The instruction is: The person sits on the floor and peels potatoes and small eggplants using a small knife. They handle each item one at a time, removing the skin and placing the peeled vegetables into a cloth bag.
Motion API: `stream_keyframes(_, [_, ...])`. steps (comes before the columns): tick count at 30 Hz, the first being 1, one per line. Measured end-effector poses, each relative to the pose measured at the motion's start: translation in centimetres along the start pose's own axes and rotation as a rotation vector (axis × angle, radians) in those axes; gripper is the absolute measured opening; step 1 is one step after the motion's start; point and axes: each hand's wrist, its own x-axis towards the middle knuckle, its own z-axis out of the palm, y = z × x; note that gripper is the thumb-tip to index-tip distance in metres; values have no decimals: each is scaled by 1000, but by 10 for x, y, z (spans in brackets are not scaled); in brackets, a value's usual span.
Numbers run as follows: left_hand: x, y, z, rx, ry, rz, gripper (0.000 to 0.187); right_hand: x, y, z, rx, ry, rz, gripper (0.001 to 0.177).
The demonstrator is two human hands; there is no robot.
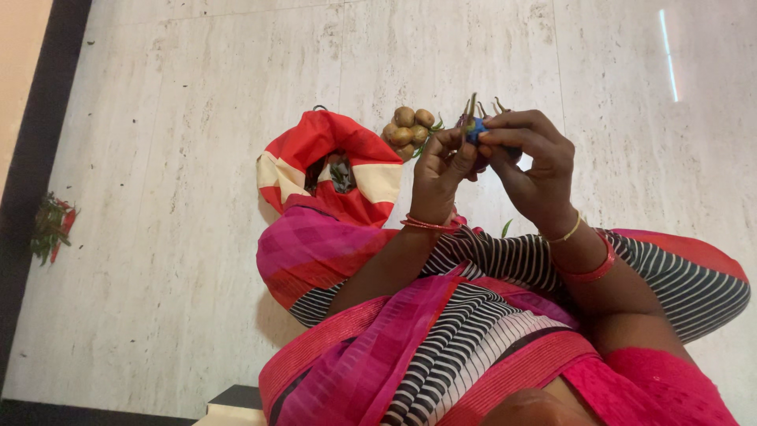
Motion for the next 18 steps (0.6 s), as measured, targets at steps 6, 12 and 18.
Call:
stream_keyframes(6, [3, 16, 0, -274, 125, 72, 35, -1, -6, 13, -32, -65, -51, 18])
stream_keyframes(12, [3, 38, 1, -351, 89, 166, 29, -4, -1, 21, -42, -99, -48, 17])
stream_keyframes(18, [-1, 42, 3, -296, 5, 20, 42, -6, 1, 19, -28, -43, -23, 16])
